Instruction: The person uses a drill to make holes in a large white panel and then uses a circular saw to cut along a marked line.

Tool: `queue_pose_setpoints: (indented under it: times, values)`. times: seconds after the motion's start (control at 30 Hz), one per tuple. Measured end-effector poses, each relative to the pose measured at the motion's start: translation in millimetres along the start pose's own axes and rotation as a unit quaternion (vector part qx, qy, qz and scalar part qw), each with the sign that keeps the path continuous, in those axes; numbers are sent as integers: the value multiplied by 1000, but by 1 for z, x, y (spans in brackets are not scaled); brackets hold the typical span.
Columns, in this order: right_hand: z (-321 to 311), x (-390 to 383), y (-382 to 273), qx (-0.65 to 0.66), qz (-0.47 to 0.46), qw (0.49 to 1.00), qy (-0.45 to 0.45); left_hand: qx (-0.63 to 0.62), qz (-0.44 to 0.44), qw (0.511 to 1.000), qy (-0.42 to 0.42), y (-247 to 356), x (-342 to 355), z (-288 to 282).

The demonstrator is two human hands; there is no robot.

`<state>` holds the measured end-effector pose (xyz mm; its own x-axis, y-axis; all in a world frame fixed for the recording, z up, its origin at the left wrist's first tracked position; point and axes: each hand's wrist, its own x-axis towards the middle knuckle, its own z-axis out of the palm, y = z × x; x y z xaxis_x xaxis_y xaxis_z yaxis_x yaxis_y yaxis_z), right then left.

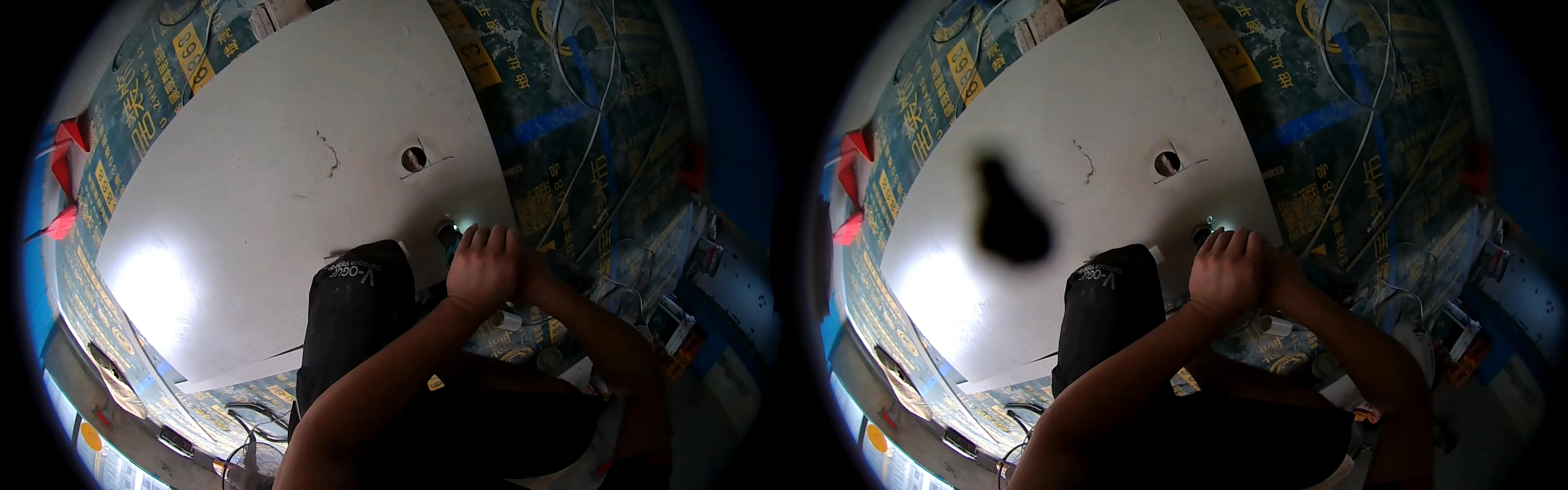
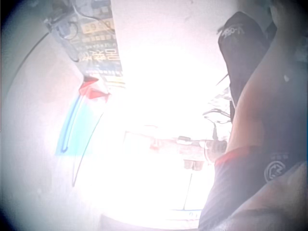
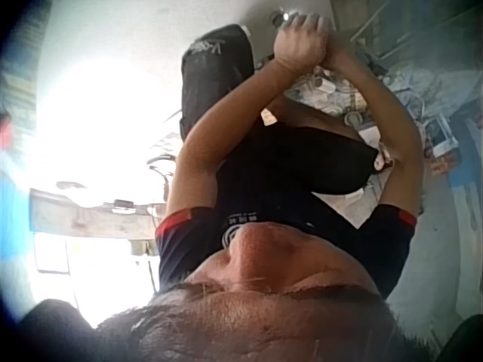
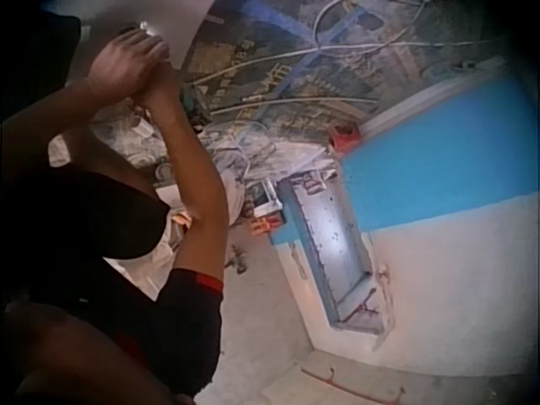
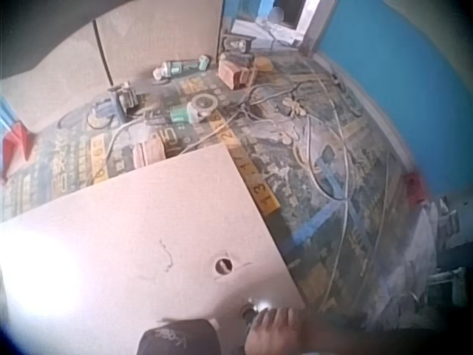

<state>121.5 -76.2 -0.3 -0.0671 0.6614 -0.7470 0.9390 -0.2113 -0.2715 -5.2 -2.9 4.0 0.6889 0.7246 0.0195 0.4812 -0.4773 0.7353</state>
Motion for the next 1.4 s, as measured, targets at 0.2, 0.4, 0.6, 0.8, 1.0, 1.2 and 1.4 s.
queue_pose_setpoints:
  times: [0.2,0.4,0.6,0.8,1.0,1.2,1.4]
  values:
    - [-1,5,0,-6,1,1000,-16,-5,-14,1000,-12,-2,1,-2]
    - [-3,8,2,-9,13,999,-41,-6,-22,1000,-12,-3,3,-2]
    - [-10,8,0,7,18,999,-47,-9,-22,1000,-18,-4,5,1]
    - [-30,7,-8,-3,33,994,-103,7,-24,999,-37,-4,8,0]
    - [-22,14,4,21,34,985,-165,11,-14,1000,-19,-5,10,9]
    - [5,8,17,66,-1,998,-21,26,-7,999,-39,-1,13,9]
    - [29,6,35,99,-50,993,50,28,7,999,-45,3,15,13]
